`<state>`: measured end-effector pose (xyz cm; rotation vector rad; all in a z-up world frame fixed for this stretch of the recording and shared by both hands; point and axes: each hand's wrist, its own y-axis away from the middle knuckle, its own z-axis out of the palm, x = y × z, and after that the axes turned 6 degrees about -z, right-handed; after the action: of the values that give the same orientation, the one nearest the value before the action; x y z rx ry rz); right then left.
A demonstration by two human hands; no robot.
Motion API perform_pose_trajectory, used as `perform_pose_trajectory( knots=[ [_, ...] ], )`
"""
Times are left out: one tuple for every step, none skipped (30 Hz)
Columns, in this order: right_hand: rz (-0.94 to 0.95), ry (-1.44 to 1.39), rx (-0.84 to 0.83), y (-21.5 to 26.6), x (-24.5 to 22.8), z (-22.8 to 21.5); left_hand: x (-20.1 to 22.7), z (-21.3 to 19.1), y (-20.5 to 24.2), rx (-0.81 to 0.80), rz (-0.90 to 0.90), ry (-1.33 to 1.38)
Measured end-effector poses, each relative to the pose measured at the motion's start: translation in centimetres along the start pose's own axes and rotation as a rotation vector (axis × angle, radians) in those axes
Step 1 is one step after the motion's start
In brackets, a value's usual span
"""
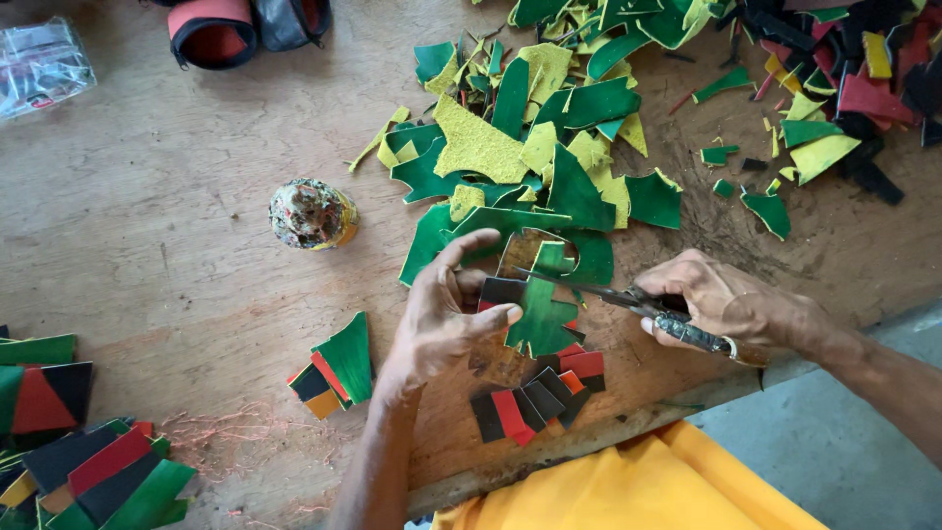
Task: The person uses shears to cut small rectangular pieces of green, red, and black material on a wooden workbench. They repeatedly pick up pieces, align them, cut them, and place the cut pieces into a growing stack on the left side of the table.
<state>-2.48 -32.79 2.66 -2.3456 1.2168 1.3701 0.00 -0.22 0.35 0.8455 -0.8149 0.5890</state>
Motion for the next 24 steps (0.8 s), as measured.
perform_pose_trajectory(
  knots=[
    [-0.049, -0.036, 0.013, 0.1, 0.2, 0.1, -0.1, 0.0, 0.1, 0.001, 0.002, 0.000],
    [-0.021, 0.007, 0.001, 0.1, 0.3, 0.3, -0.2, 0.0, 0.1, 0.010, -0.011, -0.013],
    [0.007, 0.051, -0.008, 0.1, 0.4, 0.4, -0.3, -0.1, 0.0, 0.017, -0.023, -0.027],
    [0.035, 0.096, -0.017, 0.1, 0.4, 0.5, -0.4, -0.2, -0.1, 0.023, -0.035, -0.041],
    [0.010, 0.079, -0.005, 0.2, 0.5, 0.5, -0.6, -0.3, -0.2, 0.026, -0.056, -0.029],
    [-0.014, 0.063, 0.007, 0.5, 0.6, 0.5, -0.8, -0.3, -0.3, 0.029, -0.076, -0.018],
    [-0.039, 0.045, 0.019, 0.7, 0.8, 0.5, -1.1, -0.3, -0.4, 0.033, -0.097, -0.007],
    [-0.048, 0.061, 0.018, 0.8, 1.0, 0.6, -1.3, -0.4, -0.5, 0.028, -0.099, -0.007],
    [-0.056, 0.077, 0.016, 0.9, 1.4, 0.6, -1.5, -0.5, -0.6, 0.021, -0.101, -0.006],
    [-0.063, 0.092, 0.014, 1.0, 1.8, 0.7, -1.6, -0.5, -0.7, 0.015, -0.103, -0.005],
    [-0.047, 0.068, -0.002, 1.1, 2.0, 0.7, -1.8, -0.5, -0.7, 0.018, -0.102, -0.018],
    [-0.031, 0.043, -0.017, 1.1, 2.1, 0.7, -1.9, -0.5, -0.6, 0.021, -0.101, -0.030],
    [-0.015, 0.020, -0.030, 1.0, 2.1, 0.7, -2.0, -0.4, -0.7, 0.023, -0.098, -0.045],
    [0.024, 0.023, -0.021, 1.1, 1.8, 0.5, -2.0, -0.4, -0.7, 0.017, -0.099, -0.045],
    [0.062, 0.025, -0.011, 1.2, 1.3, 0.3, -2.0, -0.5, -0.6, 0.012, -0.100, -0.046],
    [0.100, 0.028, -0.001, 1.1, 0.8, 0.0, -1.9, -0.5, -0.6, 0.007, -0.100, -0.048],
    [0.112, 0.040, -0.010, 0.9, 0.2, -0.1, -1.9, -0.6, -0.6, 0.005, -0.101, -0.049],
    [0.125, 0.051, -0.020, 0.6, -0.3, -0.2, -1.8, -0.6, -0.5, 0.003, -0.103, -0.051],
    [0.140, 0.063, -0.029, 0.4, -0.8, -0.3, -1.8, -0.6, -0.5, -0.001, -0.105, -0.052],
    [0.112, 0.068, -0.016, 0.3, -1.1, -0.4, -1.8, -0.5, -0.5, -0.003, -0.115, -0.049],
    [0.082, 0.073, -0.005, 0.1, -1.4, -0.5, -1.7, -0.5, -0.5, -0.004, -0.125, -0.046],
    [0.053, 0.079, 0.007, 0.0, -1.5, -0.5, -1.7, -0.5, -0.5, -0.005, -0.134, -0.043],
    [0.060, 0.083, 0.001, 0.1, -1.4, -0.4, -1.7, -0.4, -0.5, -0.003, -0.137, -0.045],
    [0.068, 0.087, -0.005, 0.3, -1.2, -0.3, -1.7, -0.4, -0.4, -0.001, -0.139, -0.047]
  ],
)
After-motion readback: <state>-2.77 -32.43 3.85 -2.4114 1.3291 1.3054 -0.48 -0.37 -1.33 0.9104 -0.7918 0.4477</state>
